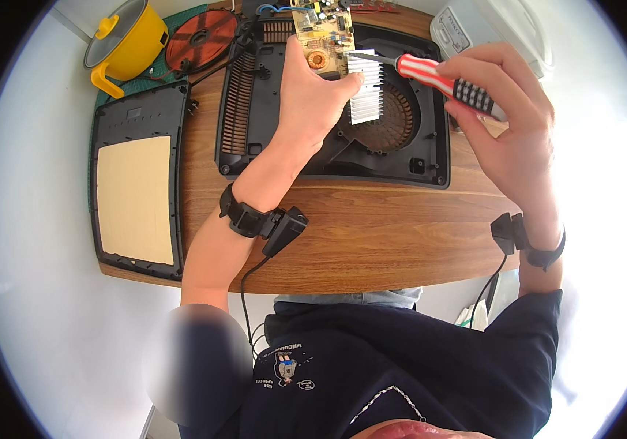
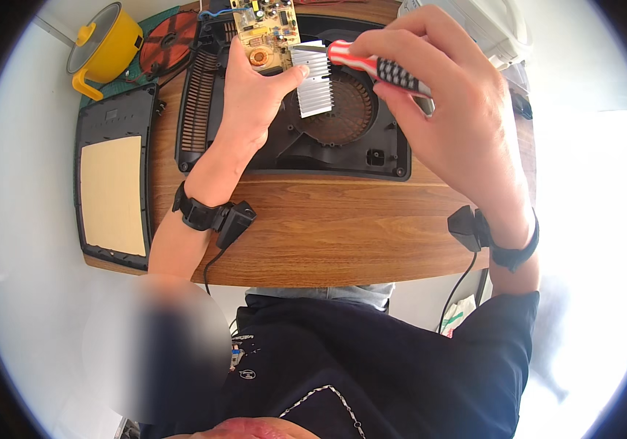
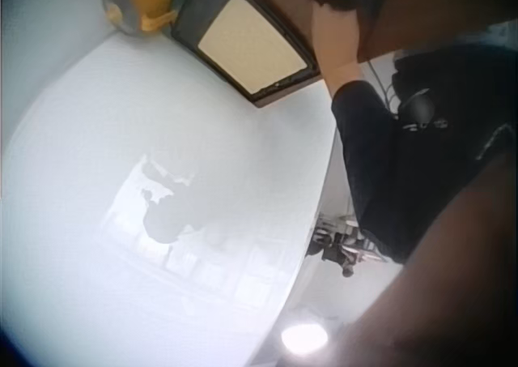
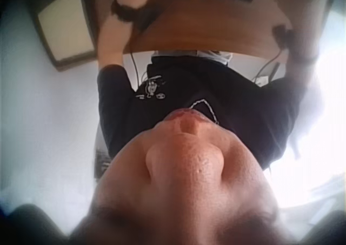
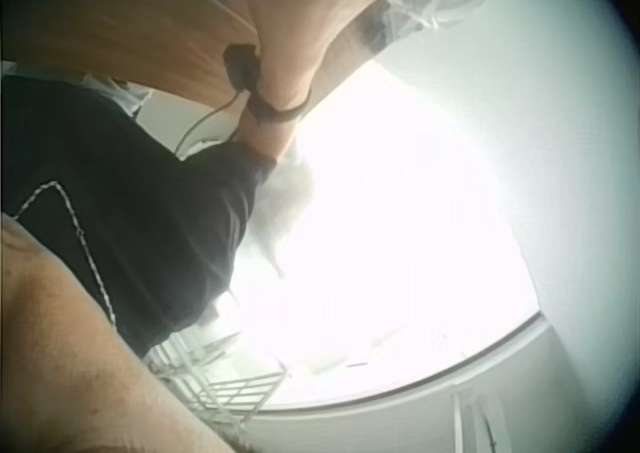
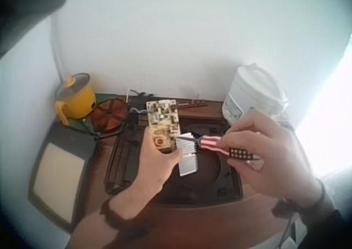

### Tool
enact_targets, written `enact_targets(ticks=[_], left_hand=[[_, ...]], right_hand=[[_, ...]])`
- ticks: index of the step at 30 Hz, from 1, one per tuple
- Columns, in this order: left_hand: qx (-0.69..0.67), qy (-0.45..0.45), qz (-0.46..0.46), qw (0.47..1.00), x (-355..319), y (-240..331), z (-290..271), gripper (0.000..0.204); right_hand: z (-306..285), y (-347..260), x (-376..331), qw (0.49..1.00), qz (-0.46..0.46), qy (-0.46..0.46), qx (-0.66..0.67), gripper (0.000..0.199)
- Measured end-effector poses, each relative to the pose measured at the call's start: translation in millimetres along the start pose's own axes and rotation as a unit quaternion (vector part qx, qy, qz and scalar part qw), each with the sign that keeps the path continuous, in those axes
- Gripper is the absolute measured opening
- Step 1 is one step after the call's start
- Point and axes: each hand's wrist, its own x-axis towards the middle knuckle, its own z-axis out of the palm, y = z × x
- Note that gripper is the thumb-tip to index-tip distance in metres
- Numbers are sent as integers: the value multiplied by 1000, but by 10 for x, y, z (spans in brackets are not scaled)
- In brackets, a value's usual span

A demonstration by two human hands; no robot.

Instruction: The person holds a circuit board and uses a screwdriver to attach a metal heatsink. They align the heatsink over a component, insert screws, and tighten them to secure the heatsink to the board.

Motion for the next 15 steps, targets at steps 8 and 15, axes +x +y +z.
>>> enact_targets(ticks=[8,15], left_hand=[[8,1,5,1000,3,-6,-12,51],[10,6,19,1000,14,-10,-7,52]], right_hand=[[22,-165,40,987,158,-17,8,37],[75,-11,-19,999,21,32,14,29]])
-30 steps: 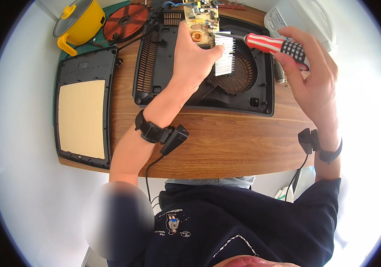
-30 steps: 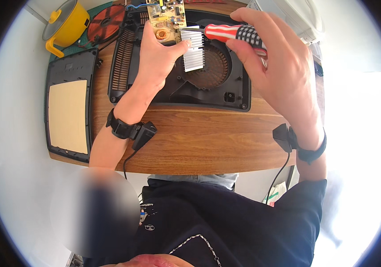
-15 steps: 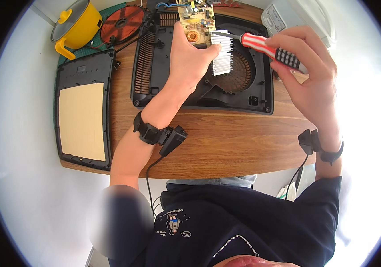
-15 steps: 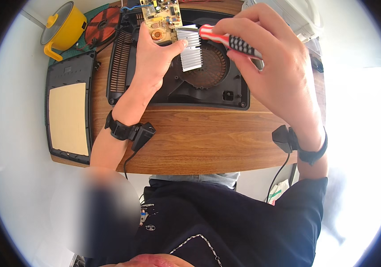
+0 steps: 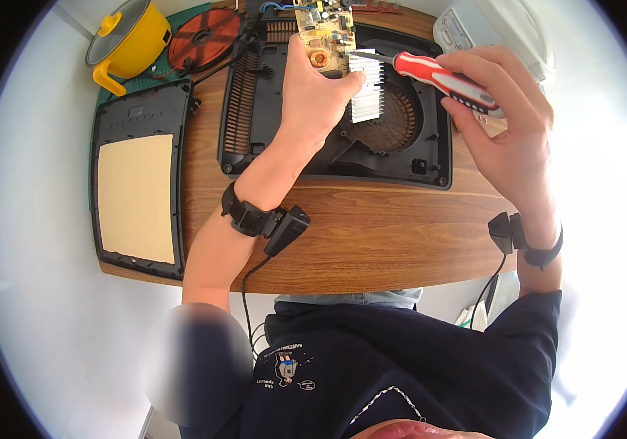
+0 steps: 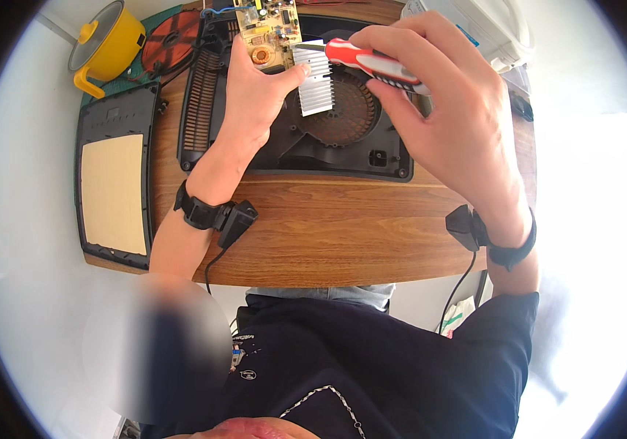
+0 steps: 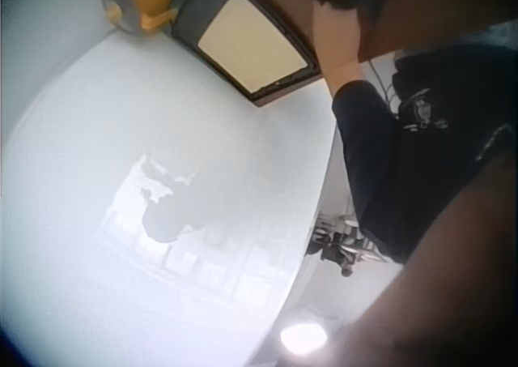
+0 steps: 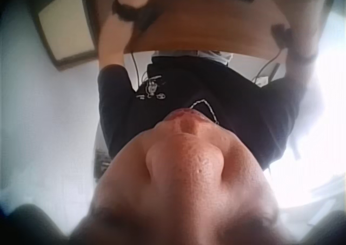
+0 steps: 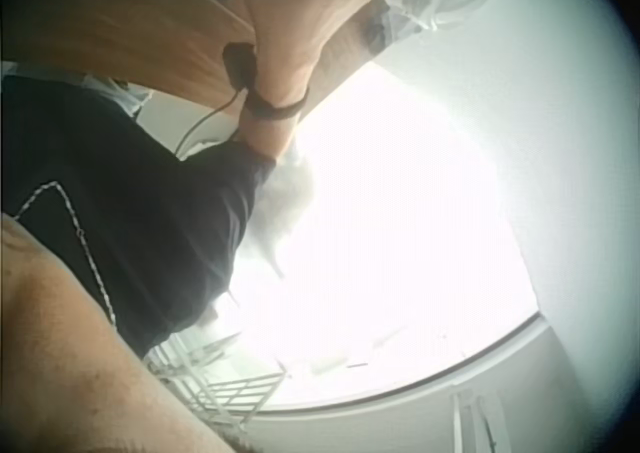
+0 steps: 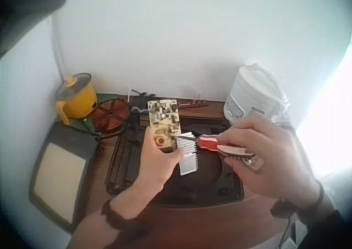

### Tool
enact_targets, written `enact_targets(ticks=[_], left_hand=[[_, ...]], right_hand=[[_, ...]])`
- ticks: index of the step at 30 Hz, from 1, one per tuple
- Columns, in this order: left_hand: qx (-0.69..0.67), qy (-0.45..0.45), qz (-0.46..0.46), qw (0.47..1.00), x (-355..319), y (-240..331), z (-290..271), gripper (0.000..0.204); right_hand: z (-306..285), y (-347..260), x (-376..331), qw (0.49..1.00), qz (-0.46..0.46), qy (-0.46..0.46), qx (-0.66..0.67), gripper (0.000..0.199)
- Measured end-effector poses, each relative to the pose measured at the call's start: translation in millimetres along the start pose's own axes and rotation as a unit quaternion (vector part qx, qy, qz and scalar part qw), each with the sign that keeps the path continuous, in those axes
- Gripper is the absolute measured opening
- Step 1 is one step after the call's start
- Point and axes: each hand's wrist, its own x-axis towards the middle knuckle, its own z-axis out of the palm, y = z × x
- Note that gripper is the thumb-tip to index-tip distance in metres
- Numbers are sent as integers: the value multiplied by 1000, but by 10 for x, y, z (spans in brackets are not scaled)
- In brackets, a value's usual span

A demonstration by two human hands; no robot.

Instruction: The person holds a circuit board and uses a screwdriver to attach a metal heatsink. They align the heatsink over a component, insert screws, and tighten them to secure the heatsink to the board.

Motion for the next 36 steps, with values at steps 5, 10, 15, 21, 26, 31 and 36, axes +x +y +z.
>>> enact_targets(ticks=[5,10,15,21,26,31,36], left_hand=[[52,3,15,999,10,-87,-20,52],[73,9,19,997,-24,-20,-4,50],[95,17,47,994,10,-88,-11,50],[91,13,31,995,14,-143,-32,50],[100,13,32,994,-8,-65,-15,50],[118,20,32,992,-8,-78,-22,51],[108,18,35,993,-6,-84,-25,51]], right_hand=[[45,-143,58,998,45,23,24,36],[-40,-153,19,989,130,-40,-65,43],[-27,-63,40,999,-21,-16,-42,44],[9,-146,33,990,124,-33,-61,45],[-70,-116,25,998,34,-56,-10,42],[2,-89,35,1000,-12,-9,-27,36],[-23,-121,-28,985,157,-47,-47,35]])
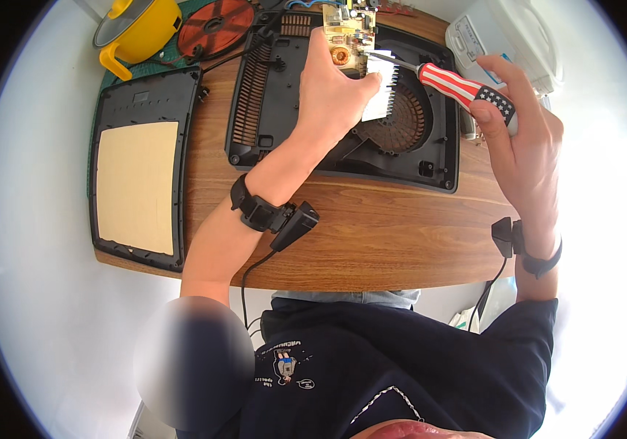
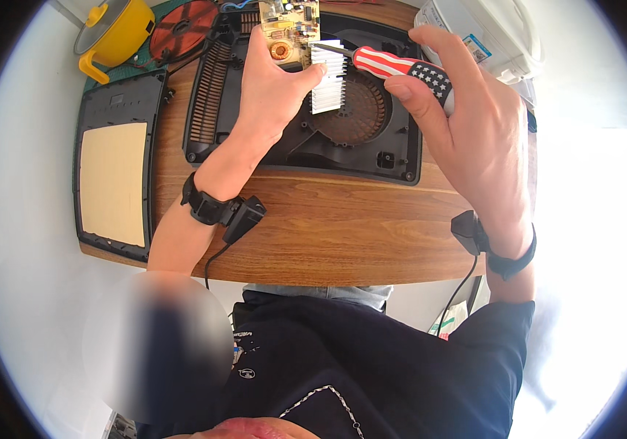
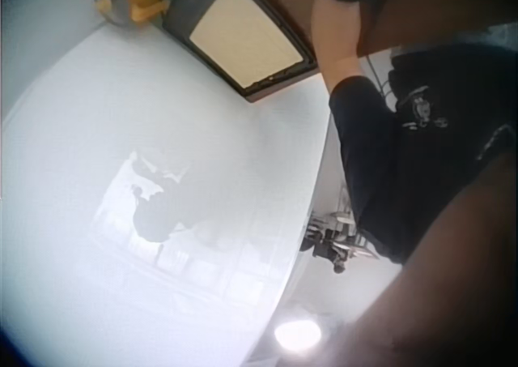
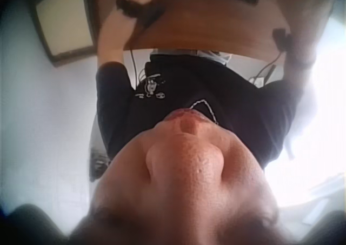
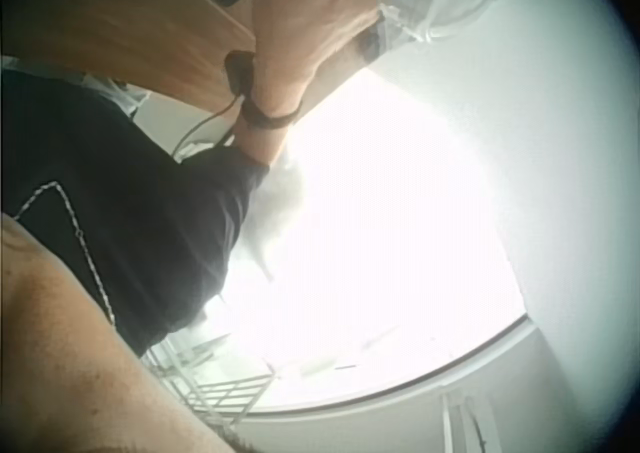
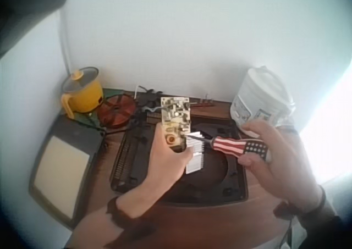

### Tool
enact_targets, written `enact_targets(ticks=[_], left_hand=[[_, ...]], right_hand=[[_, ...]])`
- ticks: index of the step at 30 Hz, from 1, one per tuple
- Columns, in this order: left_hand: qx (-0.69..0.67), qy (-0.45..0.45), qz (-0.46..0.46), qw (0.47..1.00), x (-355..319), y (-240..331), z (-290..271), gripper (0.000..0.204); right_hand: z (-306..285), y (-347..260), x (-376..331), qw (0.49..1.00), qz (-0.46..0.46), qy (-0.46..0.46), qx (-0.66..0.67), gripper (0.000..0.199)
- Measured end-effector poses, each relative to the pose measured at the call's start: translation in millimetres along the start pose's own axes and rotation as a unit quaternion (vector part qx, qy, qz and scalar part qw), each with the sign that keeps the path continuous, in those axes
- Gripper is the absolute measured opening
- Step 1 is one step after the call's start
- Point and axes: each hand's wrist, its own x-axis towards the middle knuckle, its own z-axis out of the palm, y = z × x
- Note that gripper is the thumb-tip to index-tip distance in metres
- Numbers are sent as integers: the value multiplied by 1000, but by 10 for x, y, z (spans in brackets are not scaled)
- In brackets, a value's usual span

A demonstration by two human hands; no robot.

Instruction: The person holds a circuit board and uses a screwdriver to attach a metal heatsink. They align the heatsink over a component, insert screws, and tighten them to secure the heatsink to the board.

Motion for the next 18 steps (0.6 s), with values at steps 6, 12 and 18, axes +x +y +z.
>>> enact_targets(ticks=[6,12,18], left_hand=[[13,5,16,1000,14,5,-15,51],[-28,-6,-26,999,-2,53,-16,54],[-31,-2,-49,998,10,81,-25,55]], right_hand=[[54,84,2,993,-99,47,52,36],[100,183,-13,985,-161,60,-19,51],[129,199,-50,996,-82,28,14,56]])
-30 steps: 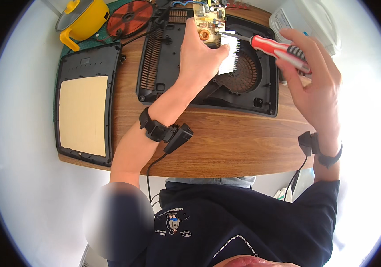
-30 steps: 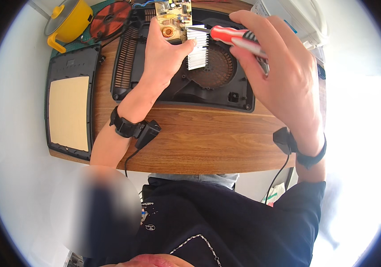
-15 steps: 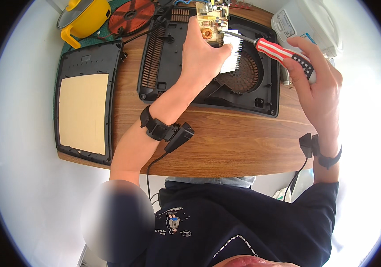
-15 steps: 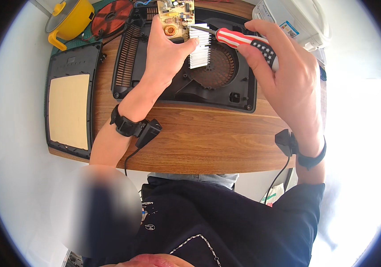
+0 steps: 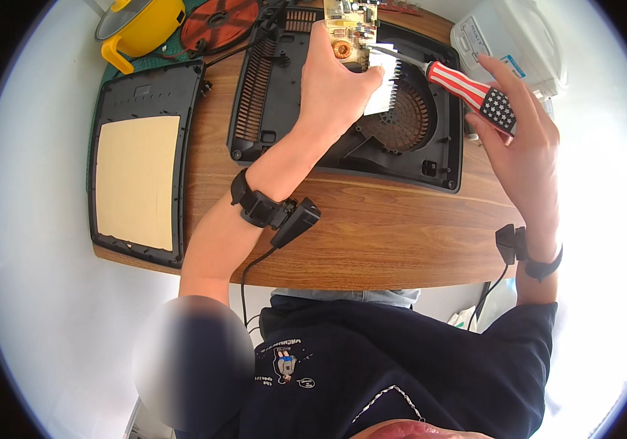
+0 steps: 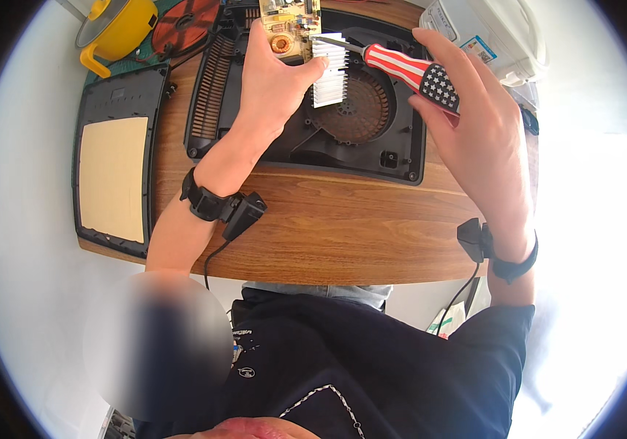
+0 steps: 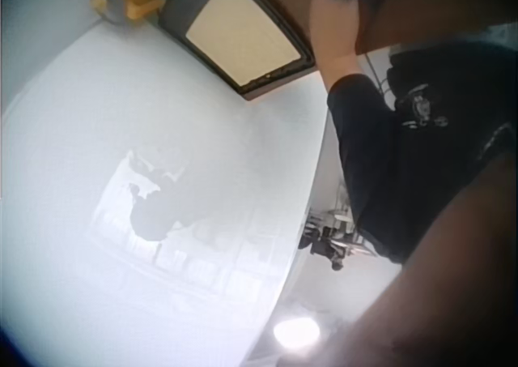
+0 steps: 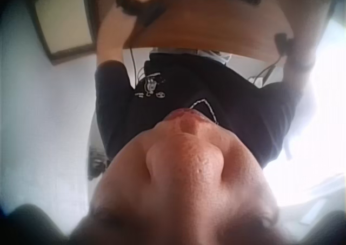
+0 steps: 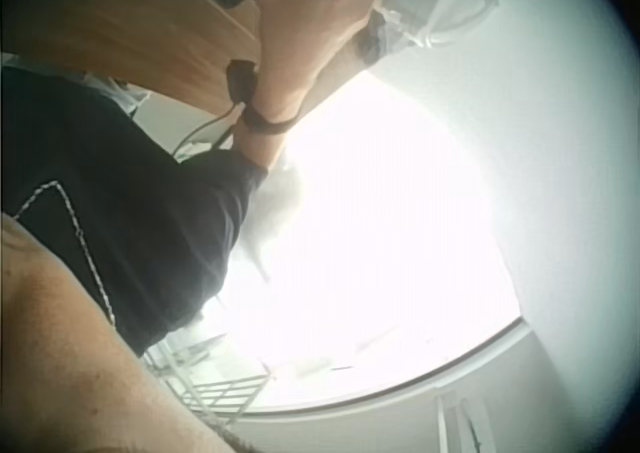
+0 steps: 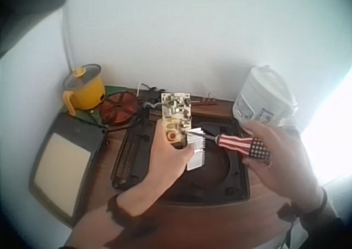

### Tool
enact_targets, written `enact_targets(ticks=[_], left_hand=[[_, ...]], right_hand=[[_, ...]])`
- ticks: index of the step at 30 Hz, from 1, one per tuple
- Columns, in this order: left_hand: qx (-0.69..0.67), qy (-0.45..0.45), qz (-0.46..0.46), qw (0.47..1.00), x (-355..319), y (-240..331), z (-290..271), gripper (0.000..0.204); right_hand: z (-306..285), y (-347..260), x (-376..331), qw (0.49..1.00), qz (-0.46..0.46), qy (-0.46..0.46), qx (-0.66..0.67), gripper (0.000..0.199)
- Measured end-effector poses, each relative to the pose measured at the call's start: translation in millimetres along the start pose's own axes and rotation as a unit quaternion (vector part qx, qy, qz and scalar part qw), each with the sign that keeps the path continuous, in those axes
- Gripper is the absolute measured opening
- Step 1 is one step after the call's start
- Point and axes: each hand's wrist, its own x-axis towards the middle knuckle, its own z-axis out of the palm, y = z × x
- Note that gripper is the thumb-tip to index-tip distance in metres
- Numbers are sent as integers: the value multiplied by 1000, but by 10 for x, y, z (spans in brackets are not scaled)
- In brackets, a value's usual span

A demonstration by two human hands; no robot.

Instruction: The person holds a circuit board and uses a screwdriver to attach a metal heatsink. They align the heatsink over a component, insert screws, and tighten them to secure the heatsink to the board.

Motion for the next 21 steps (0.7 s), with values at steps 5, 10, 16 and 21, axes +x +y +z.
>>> enact_targets(ticks=[5,10,16,21], left_hand=[[17,-1,28,999,5,-43,-5,55],[10,0,29,1000,9,-38,-2,55],[6,-4,31,999,-1,-46,0,55],[28,6,63,998,11,-110,5,54]], right_hand=[[-14,32,16,999,42,-1,23,55],[39,119,4,1000,2,23,-19,54],[133,152,-61,997,32,-27,-59,53],[187,220,-102,997,57,-49,-24,50]])
